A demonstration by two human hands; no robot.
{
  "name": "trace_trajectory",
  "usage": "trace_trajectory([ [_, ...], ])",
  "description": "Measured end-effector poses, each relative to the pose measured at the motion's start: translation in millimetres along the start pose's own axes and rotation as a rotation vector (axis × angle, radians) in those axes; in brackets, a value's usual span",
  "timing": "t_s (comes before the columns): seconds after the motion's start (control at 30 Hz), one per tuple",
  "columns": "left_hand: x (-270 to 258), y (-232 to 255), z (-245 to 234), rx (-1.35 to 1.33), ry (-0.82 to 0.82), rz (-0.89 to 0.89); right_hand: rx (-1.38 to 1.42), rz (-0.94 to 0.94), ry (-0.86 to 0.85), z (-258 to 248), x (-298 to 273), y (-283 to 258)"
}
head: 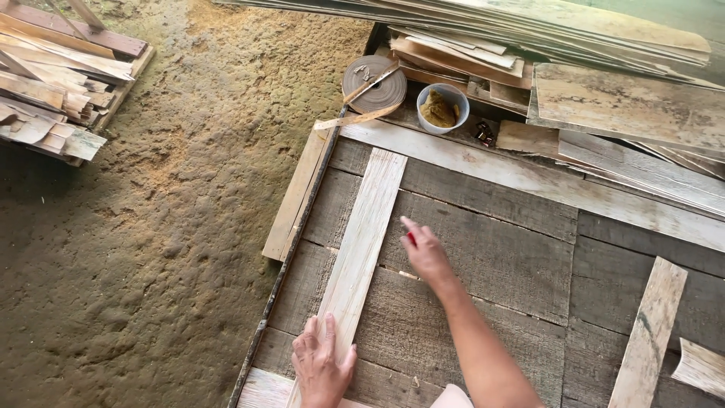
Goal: The person cuts strips of wood using a utility knife, using a larger piece of wood as a guide for the blade.
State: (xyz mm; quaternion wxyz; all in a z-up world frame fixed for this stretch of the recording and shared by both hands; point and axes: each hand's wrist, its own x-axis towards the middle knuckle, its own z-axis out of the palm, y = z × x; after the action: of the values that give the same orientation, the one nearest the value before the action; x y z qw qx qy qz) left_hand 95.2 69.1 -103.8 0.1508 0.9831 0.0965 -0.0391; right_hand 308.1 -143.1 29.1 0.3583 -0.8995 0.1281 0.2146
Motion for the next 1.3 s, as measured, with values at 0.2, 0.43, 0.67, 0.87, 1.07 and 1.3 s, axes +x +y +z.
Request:
trace_trajectory([
  [0.2, 1, -1, 6, 0.043, 0.084, 0.028, -0.249, 0.031, -0.107, 16, 7, -19],
  [0.43, 6, 9, -3, 0.049, -0.096, -0.019, -0.253, 0.070, -0.110, 16, 5, -28],
  [0.67, 2, 6, 5, 0.086, 0.004, -0.005, -0.338, 0.009, -0.068, 24, 19, -13],
  [0.87, 7, 7, 1, 0.066, 0.078, 0.031, -0.307, 0.008, -0.059, 23, 18, -16],
  [1.07, 6, 7, -1, 0.037, 0.035, 0.030, -0.293, 0.022, -0.055, 24, 17, -17],
  [1.3, 8, 5, 2, 0.047, -0.037, 0.033, -0.287, 0.024, -0.039, 25, 19, -16],
])
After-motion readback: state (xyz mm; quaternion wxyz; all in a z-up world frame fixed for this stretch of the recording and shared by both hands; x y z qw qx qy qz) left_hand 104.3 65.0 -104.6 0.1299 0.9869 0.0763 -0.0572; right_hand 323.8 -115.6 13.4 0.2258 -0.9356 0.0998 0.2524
